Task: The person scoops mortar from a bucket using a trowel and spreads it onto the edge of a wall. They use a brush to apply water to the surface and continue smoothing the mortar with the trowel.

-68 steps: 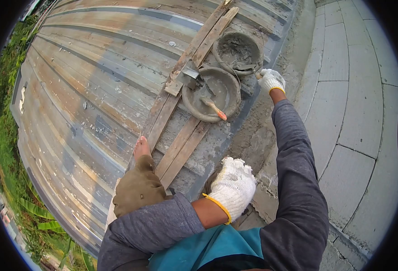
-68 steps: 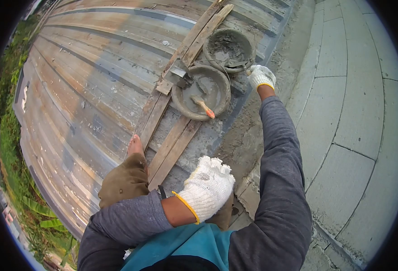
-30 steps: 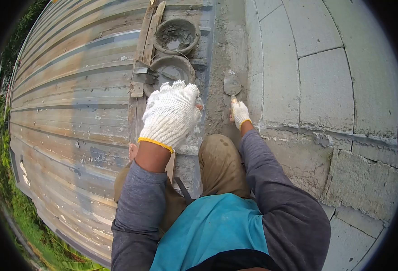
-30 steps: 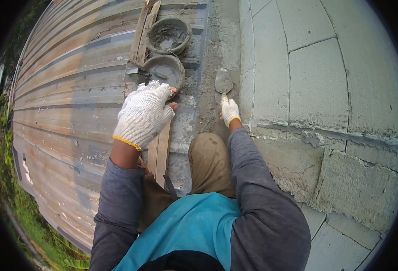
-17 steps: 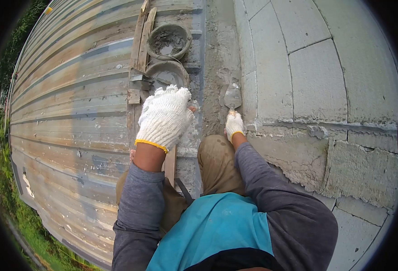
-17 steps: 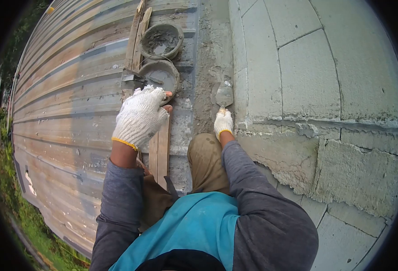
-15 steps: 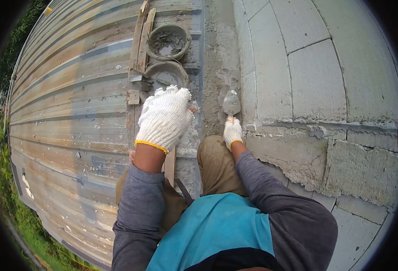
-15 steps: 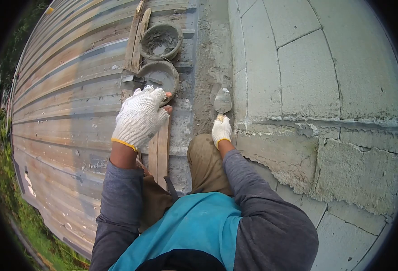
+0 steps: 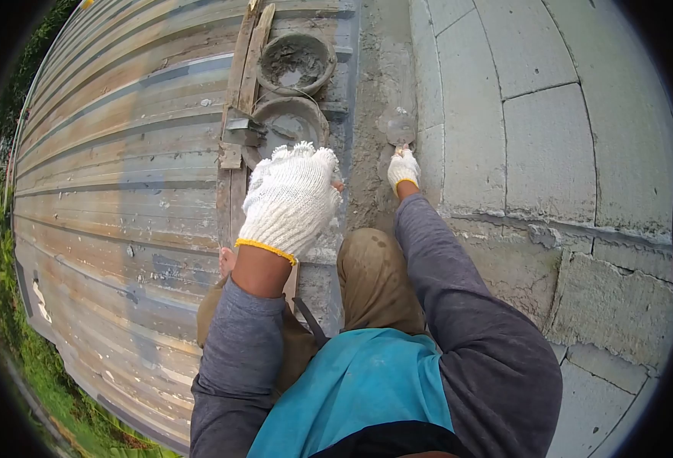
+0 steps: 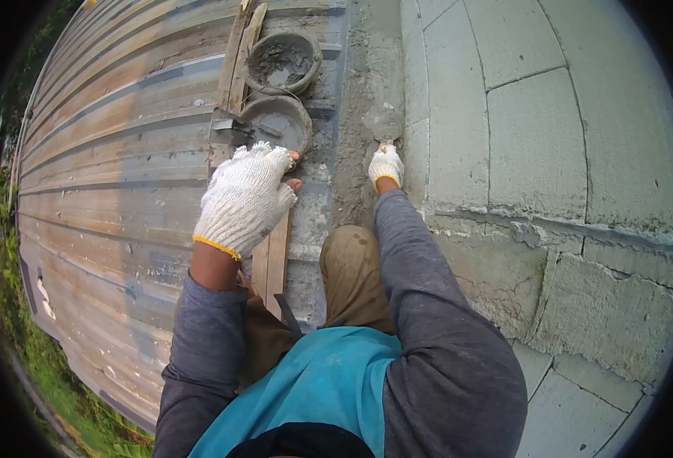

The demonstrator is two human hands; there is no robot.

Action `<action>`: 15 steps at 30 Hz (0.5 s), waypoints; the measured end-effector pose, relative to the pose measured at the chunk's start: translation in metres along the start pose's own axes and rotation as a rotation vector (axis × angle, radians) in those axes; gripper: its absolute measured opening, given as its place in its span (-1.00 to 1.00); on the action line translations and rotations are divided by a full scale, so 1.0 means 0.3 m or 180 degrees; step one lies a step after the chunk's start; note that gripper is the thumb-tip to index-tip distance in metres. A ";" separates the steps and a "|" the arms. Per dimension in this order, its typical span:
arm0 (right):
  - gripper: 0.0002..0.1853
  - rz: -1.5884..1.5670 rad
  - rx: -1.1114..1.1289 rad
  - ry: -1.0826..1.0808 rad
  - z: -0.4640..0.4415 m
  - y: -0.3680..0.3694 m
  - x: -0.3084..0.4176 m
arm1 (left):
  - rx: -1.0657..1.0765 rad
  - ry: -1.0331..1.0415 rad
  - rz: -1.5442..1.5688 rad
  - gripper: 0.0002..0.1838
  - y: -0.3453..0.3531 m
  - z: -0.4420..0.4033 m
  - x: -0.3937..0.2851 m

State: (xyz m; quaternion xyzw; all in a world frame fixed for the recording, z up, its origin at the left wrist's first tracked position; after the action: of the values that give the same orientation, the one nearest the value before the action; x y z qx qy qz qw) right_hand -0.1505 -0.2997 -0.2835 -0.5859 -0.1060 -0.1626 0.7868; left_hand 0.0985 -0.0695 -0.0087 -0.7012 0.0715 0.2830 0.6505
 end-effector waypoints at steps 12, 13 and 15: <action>-0.39 -0.2691 -0.0291 0.1058 0.479 0.163 -0.022 | -0.0171 0.0201 0.0044 -0.73 -0.019 -0.014 -0.046; -0.39 -0.2717 -0.0131 0.1108 0.489 0.156 -0.005 | -0.0229 0.0204 0.0022 -0.73 -0.019 -0.012 -0.045; -0.39 -0.2709 0.0027 0.1192 0.466 0.162 -0.024 | -0.0251 0.0197 0.0025 -0.73 -0.012 -0.002 -0.045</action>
State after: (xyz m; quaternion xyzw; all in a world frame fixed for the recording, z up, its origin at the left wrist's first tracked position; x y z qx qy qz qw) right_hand -0.1353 -0.1524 -0.2884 -0.4477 -0.1938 -0.5736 0.6581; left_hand 0.0891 -0.0733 0.0011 -0.7344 0.0831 0.2663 0.6188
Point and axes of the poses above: each hand's wrist, its own z-axis away from the middle knuckle, its own y-axis out of the palm, x = y × z, the point moved 6 cm from there along -z, towards the middle knuckle, and after that the axes turned 5 degrees about -y, right-handed, at the moved point
